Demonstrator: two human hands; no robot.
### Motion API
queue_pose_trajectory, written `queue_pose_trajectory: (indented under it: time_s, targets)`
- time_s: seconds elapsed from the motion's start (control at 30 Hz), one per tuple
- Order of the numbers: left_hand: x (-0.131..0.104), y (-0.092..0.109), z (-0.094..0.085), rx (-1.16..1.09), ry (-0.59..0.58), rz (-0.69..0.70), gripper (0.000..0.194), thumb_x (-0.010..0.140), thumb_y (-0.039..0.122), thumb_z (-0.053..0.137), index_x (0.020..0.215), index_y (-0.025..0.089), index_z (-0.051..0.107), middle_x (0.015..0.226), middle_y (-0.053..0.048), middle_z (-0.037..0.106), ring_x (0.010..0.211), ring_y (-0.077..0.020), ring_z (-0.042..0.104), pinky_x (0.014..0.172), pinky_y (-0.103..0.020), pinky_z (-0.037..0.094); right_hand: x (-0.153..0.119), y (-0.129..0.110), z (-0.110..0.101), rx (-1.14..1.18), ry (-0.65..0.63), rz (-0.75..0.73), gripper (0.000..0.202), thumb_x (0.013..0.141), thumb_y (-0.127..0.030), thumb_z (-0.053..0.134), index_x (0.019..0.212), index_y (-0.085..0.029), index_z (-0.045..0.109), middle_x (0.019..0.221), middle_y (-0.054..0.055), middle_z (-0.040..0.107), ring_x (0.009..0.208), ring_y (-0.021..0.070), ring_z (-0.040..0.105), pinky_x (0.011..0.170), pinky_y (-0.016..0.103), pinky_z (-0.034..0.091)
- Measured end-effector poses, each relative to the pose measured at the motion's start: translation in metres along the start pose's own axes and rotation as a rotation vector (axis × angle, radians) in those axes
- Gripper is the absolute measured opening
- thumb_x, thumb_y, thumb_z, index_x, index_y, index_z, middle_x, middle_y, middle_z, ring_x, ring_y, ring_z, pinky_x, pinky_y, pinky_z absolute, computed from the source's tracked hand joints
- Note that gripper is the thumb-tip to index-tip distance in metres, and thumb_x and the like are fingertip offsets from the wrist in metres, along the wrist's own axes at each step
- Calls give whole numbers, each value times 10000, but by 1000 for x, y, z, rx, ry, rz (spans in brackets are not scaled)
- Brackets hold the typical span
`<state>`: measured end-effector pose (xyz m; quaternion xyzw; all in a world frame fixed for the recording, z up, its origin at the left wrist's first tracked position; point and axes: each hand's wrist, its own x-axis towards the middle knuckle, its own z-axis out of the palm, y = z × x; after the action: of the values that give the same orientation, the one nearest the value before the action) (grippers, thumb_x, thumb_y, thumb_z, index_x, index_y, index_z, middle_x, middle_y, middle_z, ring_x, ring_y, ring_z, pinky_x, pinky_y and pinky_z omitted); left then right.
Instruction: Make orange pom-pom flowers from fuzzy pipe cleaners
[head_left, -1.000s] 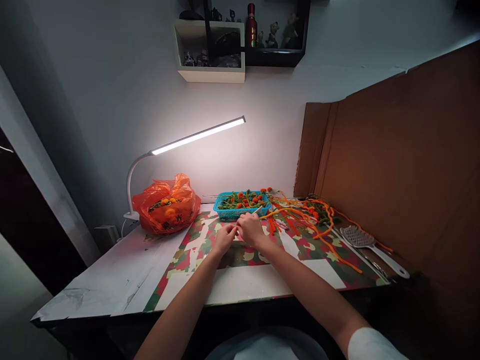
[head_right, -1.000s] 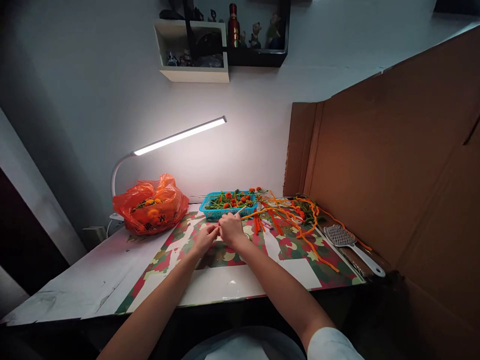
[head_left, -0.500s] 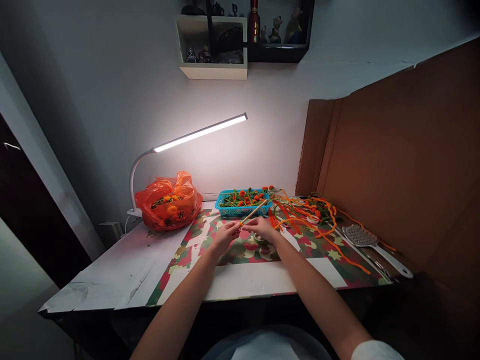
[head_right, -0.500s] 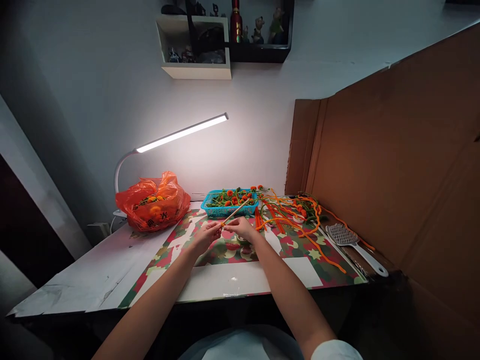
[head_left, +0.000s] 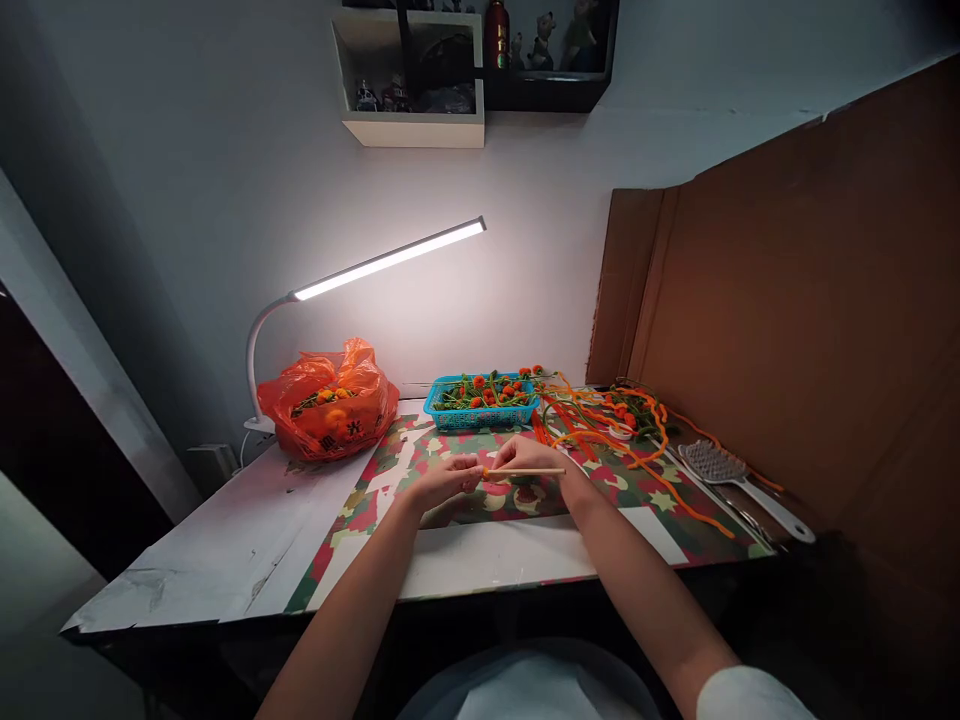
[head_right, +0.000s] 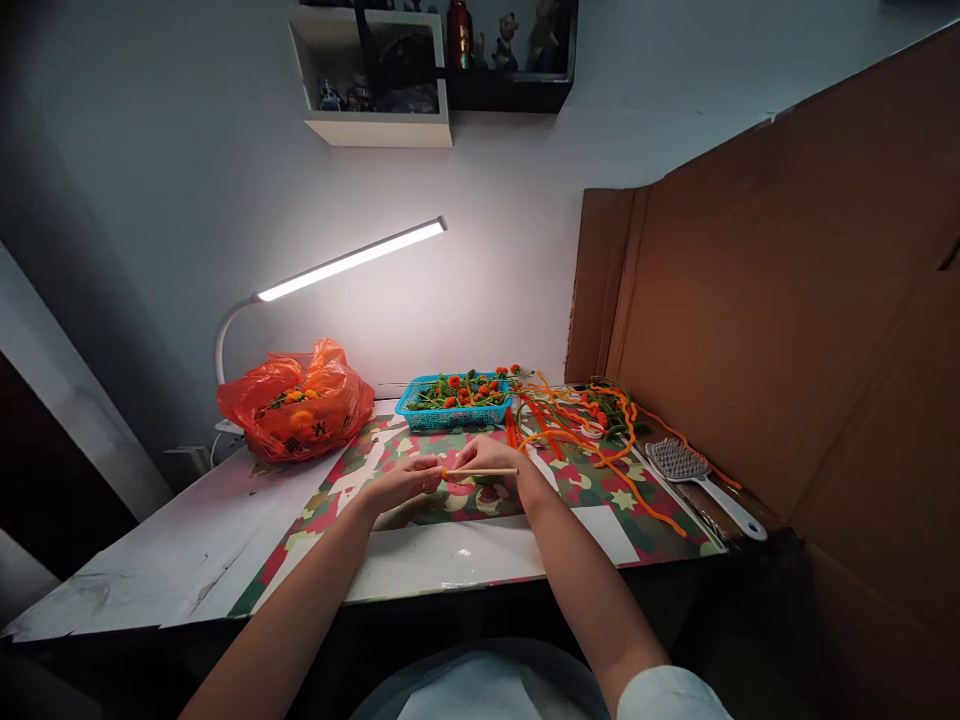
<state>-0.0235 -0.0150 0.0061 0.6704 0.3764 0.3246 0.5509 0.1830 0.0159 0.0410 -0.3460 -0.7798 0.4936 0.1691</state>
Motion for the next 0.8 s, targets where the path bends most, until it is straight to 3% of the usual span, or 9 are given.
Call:
queue_pose_trajectory:
  time_s: [0.23,0.47,0.6,0.8]
  targets:
    - [0,-5,-4,88,-83,-33,414,704,565,625,658,166,528,559,47,359,522,-91,302,494,-233,235,10,13,3,-141,-3,-152,339,595,-412,748,730,-101,726,605,10,611,545,91,477,493,201,322]
    - [0,-2,-8,131,-80,0,412,719,576,604,681,172,531,551,55,329,521,-94,277,488,-232,205,-1,-8,8,-561,204,-327,85,753,-241,683,746,-169,727,711,12,671,673,110,545,639,226,319]
    - [2,-3,-10,199,-26,9,420,736,591,573,706,172,563,559,51,333,529,-103,299,491,-231,232,-5,-17,11,-757,292,-338,68,771,-248,696,740,-193,721,739,8,682,757,129,553,741,270,264]
    - [3,-3,-2,225,3,70,432,782,601,494,761,183,602,619,29,392,560,-113,313,512,-227,272,-5,-20,12,-827,298,-296,73,794,-246,678,762,-195,719,739,9,684,776,128,545,729,275,223]
